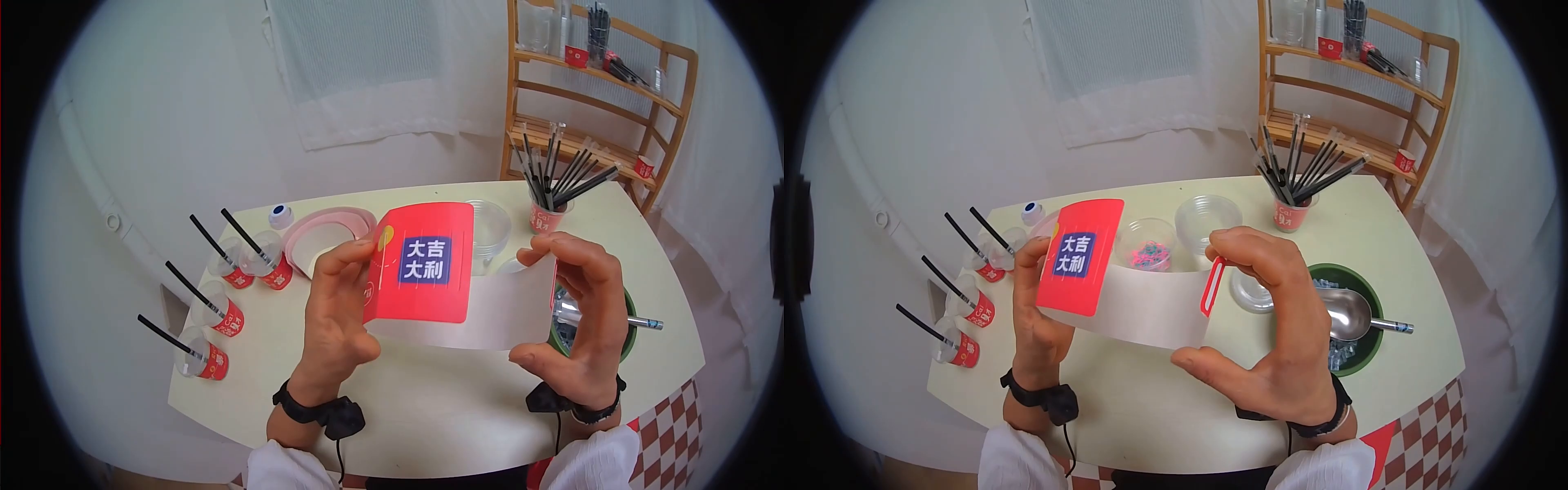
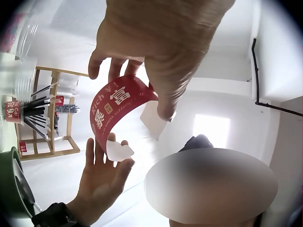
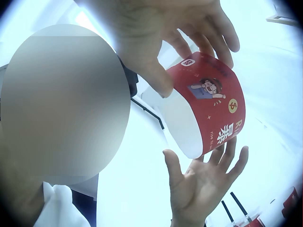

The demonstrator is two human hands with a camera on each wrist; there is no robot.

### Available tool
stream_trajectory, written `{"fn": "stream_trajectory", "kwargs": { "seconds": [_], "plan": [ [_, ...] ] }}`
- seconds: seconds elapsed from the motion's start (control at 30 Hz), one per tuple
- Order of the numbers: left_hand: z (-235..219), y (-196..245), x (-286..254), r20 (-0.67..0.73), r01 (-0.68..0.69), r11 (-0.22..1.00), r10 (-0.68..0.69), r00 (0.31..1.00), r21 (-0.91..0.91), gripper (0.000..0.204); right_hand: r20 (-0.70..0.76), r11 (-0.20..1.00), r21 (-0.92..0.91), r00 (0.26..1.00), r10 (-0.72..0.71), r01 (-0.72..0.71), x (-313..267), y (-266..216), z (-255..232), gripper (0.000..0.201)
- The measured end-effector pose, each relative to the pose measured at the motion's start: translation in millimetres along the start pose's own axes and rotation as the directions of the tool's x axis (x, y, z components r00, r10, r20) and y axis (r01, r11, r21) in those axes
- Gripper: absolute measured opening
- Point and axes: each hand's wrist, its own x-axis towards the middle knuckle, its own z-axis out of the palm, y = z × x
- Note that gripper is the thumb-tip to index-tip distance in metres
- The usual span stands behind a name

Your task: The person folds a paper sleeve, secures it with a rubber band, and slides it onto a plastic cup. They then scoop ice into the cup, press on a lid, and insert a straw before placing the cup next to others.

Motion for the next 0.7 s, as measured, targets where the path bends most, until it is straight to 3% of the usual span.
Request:
{"fn": "stream_trajectory", "kwargs": {
  "seconds": [0.03, 0.13, 0.23, 0.3, 0.37, 0.47, 0.7],
  "plan": [
    [-4.2, -7.4, 0.4, -0.015, -0.033, 0.993, 0.031, 0.999, -0.115, 0.099, 0.004, 1.000, 0.005, 1.000, 0.010, -0.010, 0.0, -0.1, 0.9, 0.074],
    [-11.5, -4.8, 0.6, 0.070, -0.019, 0.994, 0.027, 0.997, -0.109, 0.094, 0.021, 1.000, -0.003, 1.000, 0.023, -0.023, 0.6, 0.6, 2.6, 0.075],
    [-17.7, 3.5, 3.6, 0.232, -0.113, 0.993, 0.116, 0.966, -0.028, 0.076, -0.009, 0.998, 0.009, 0.998, 0.055, -0.054, -1.1, 0.5, 5.5, 0.076],
    [-24.1, 8.2, 4.9, 0.327, -0.084, 0.989, 0.039, 0.944, 0.125, 0.068, -0.042, 0.995, 0.058, 0.996, 0.078, -0.075, -1.7, -0.4, 7.5, 0.076],
    [-22.6, 17.1, 3.9, 0.376, -0.046, 0.972, -0.046, 0.926, 0.231, 0.061, -0.020, 0.999, 0.002, 0.998, 0.053, -0.053, -1.9, 1.5, 4.8, 0.075],
    [-18.2, 26.7, 4.9, 0.452, -0.098, 0.922, -0.089, 0.887, 0.375, 0.059, 0.027, 0.995, -0.103, 1.000, 0.001, 0.002, 0.8, 3.8, 2.8, 0.072],
    [-11.1, 26.1, 2.5, 0.497, -0.079, 0.899, -0.163, 0.852, 0.430, 0.061, 0.251, 0.974, -0.224, 0.968, 0.031, 0.027, 7.7, -3.4, 12.3, 0.061]
  ]
}}
